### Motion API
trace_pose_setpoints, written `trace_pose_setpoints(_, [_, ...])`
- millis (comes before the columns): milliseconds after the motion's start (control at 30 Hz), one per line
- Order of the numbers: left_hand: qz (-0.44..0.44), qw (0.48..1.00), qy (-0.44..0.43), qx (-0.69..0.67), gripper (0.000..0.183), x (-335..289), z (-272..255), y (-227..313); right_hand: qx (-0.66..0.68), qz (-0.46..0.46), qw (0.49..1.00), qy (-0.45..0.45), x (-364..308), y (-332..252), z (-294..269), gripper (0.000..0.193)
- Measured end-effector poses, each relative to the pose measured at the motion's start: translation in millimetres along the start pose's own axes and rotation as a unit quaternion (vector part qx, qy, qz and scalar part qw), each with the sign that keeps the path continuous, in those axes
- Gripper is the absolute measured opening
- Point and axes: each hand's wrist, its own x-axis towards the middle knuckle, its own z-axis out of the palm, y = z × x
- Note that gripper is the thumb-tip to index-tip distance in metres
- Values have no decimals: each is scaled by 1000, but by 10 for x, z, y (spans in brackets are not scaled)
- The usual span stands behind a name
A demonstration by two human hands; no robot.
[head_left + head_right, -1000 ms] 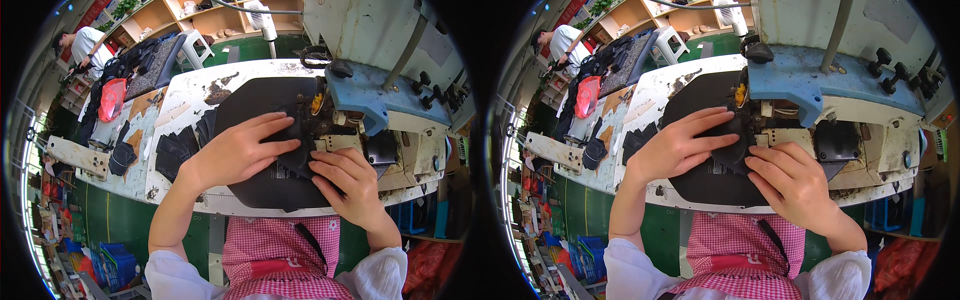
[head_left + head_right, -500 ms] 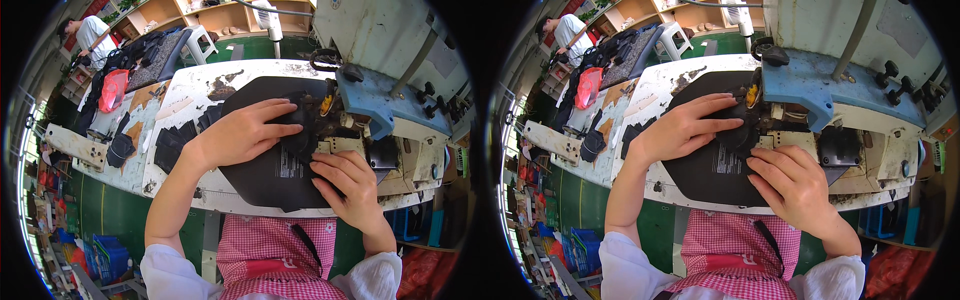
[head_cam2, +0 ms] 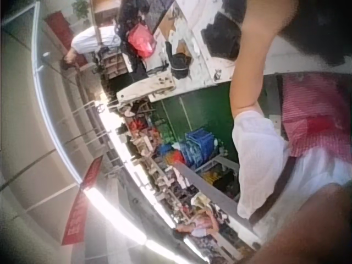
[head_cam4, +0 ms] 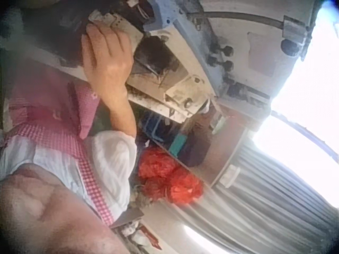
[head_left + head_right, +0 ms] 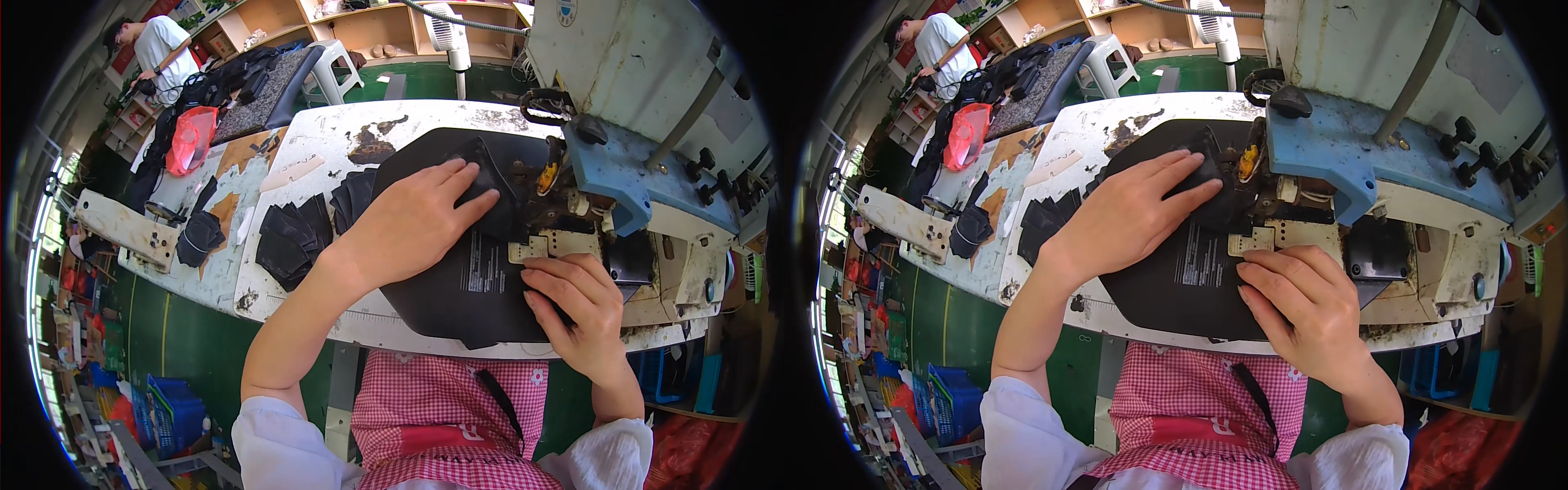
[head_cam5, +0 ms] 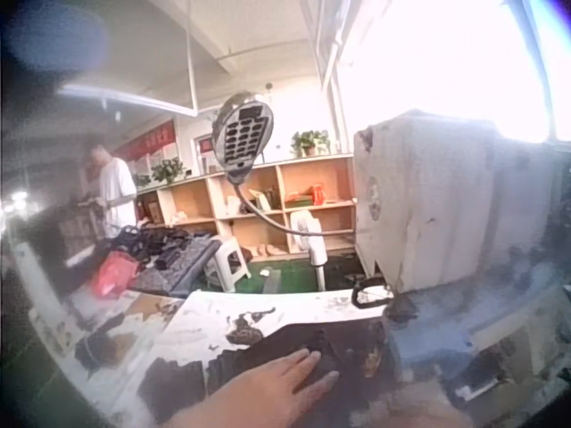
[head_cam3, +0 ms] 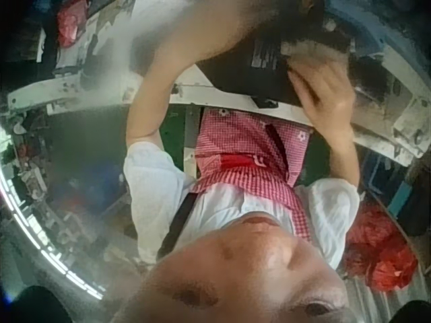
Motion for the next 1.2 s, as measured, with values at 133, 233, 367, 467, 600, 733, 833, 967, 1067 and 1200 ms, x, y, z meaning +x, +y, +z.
trace_pose_setpoints(133, [-2, 1000, 12, 0, 36, 42, 28, -31, -3, -10, 1000, 16, -15, 0, -8, 24])
trace_pose_setpoints(233, [-3, 1000, 22, -4, 35, 67, 61, -70, -8, -31, 999, 32, -45, 10, 1, 24])
trace_pose_setpoints(367, [-50, 998, 26, 0, 35, 64, 99, -147, -17, -77, 995, 61, -71, -22, -2, 29])
trace_pose_setpoints(467, [-127, 992, 21, 12, 34, -42, 45, -297, 53, -221, 972, 51, -392, -119, -47, 30])
trace_pose_setpoints(600, [-252, 942, 218, -23, 40, -667, -157, -605, 51, -235, 968, -72, -874, -176, 553, 34])
trace_pose_setpoints(733, [-330, 935, 74, 110, 48, -2212, 54, -745, 32, -9, 983, -180, -1168, 54, 1045, 42])
trace_pose_setpoints(833, [-394, 887, 162, -179, 55, -2177, 361, 11, -41, 21, 983, -180, -1174, 133, 1091, 44])
trace_pose_setpoints(967, [-83, 987, 85, -108, 36, -1583, 813, 983, -144, -117, 972, -147, -1203, 294, 1080, 39])
trace_pose_setpoints(1067, [-94, 979, 36, -177, 30, -1360, 1025, 1199, -12, 64, 985, -158, -1248, 367, 1101, 30])
trace_pose_setpoints(1200, [-135, 967, 14, -215, 28, -1297, 1079, 1172, 89, -67, 993, -39, -1040, -60, 480, 18])
